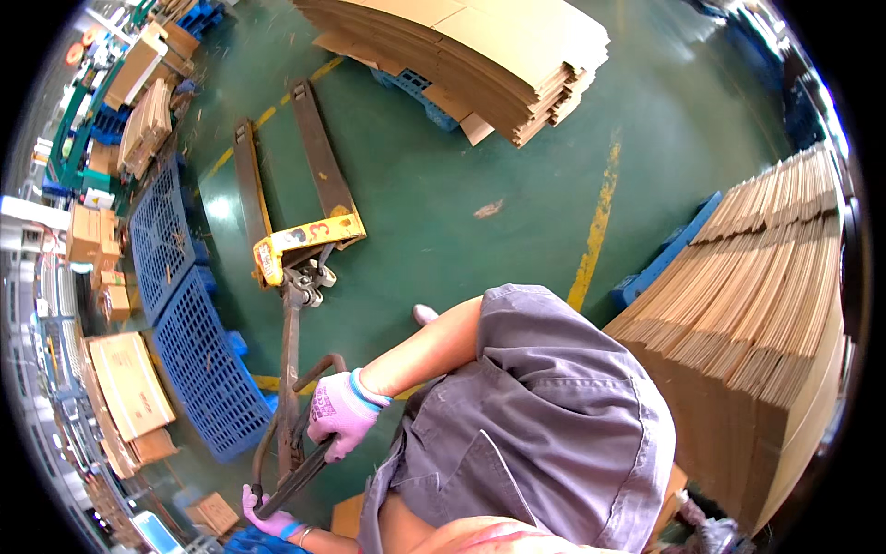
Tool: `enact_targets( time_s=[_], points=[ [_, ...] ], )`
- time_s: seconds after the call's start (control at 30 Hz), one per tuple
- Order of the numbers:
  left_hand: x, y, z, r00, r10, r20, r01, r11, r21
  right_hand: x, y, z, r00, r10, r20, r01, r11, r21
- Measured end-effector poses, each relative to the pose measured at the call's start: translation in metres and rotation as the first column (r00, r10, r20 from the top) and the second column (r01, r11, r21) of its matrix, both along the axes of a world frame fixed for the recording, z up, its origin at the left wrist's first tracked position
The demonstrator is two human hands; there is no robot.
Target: The person uses a pallet jack to transport a stack of corrugated cardboard sheets, maneuvering the jack under the stack and pulling it across the factory floor.
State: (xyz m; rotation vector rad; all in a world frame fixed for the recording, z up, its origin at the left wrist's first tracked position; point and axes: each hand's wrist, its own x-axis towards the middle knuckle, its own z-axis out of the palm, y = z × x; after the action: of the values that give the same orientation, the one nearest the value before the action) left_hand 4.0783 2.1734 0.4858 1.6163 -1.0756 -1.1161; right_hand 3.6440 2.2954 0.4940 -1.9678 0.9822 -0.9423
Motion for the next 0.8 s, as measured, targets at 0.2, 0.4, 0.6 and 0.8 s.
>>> enact_targets(
  time_s=[0.2, 0.4, 0.6, 0.8],
  points=[
    [-0.01, 0.153, 0.014, 0.996, 0.094, 0.003, -0.094, 0.996, 0.009, -0.027, 0.09, 0.013, 0.979, 0.198, -0.046, -0.195, 0.979, 0.063],
    [-0.081, 0.307, 0.025, 0.964, 0.25, 0.093, -0.245, 0.968, -0.06, -0.083, 0.172, 0.026, 0.922, 0.377, -0.085, -0.37, 0.925, 0.089],
    [-0.145, 0.488, 0.009, 0.873, 0.233, 0.428, -0.121, 0.955, -0.271, -0.148, 0.256, 0.019, 0.835, 0.538, -0.113, -0.535, 0.843, 0.058],
    [-0.195, 0.593, 0.03, 0.784, 0.62, -0.035, -0.621, 0.781, -0.07, -0.195, 0.334, 0.039, 0.755, 0.646, -0.112, -0.643, 0.763, 0.063]
  ],
)
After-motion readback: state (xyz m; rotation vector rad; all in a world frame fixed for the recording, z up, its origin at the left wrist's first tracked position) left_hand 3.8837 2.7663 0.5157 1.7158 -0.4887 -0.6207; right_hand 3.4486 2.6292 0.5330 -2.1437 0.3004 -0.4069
